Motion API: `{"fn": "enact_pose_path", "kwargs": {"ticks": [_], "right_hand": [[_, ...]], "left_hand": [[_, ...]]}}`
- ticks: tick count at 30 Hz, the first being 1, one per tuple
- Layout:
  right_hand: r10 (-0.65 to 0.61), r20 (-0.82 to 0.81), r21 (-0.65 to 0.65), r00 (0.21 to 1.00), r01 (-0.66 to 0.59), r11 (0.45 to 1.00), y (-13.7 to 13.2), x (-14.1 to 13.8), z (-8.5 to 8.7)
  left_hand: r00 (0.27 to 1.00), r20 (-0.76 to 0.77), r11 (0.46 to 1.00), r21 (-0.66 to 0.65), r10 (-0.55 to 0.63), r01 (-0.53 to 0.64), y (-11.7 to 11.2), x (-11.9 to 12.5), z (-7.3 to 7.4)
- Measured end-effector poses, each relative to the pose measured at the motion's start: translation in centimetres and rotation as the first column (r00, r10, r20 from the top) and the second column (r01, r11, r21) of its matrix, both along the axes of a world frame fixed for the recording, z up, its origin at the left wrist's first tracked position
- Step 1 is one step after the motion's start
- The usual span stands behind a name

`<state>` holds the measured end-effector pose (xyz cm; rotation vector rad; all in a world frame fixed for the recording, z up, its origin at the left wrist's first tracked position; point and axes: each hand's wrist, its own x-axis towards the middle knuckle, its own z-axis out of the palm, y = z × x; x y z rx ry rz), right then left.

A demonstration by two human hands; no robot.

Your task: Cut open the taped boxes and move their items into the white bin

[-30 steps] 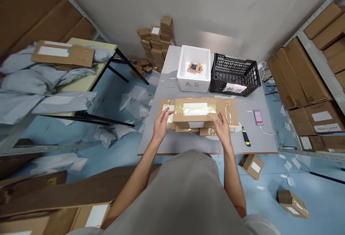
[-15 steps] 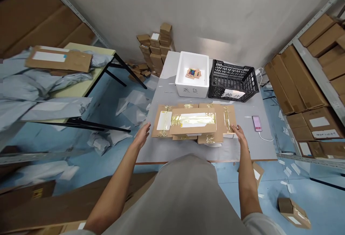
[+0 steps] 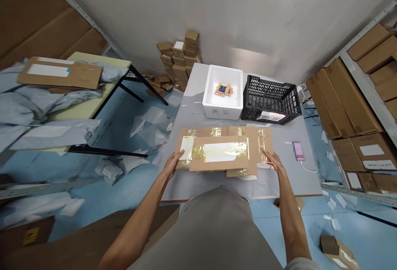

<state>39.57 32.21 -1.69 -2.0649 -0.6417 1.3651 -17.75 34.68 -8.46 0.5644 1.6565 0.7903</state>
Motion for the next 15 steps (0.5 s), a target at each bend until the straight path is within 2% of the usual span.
{"fn": "enact_pose_path", "kwargs": {"ticks": [2, 6, 11, 15], "right_hand": [[0.003, 0.016, 0.005, 1.000, -0.003, 1.000, 1.3, -0.4, 0.1], [-0.003, 0.007, 0.025, 1.000, 0.003, 1.000, 4.6, -1.0, 0.1], [0.008, 0.055, 0.041, 0.998, -0.010, 0.999, 8.1, -2.3, -0.5], [0.041, 0.179, 0.049, 0.983, -0.051, 0.998, 9.4, -3.5, -1.3]], "left_hand": [[0.995, 0.060, 0.997, -0.018, 0.080, -0.079, 1.4, -0.6, 0.3], [0.988, 0.087, 0.992, 0.002, 0.127, -0.127, 5.6, -1.8, 0.7], [0.991, 0.061, 0.993, 0.026, 0.117, -0.118, 10.4, -2.0, 0.6], [0.999, 0.001, 0.998, 0.030, 0.048, -0.048, 12.1, -1.6, 0.3]]}}
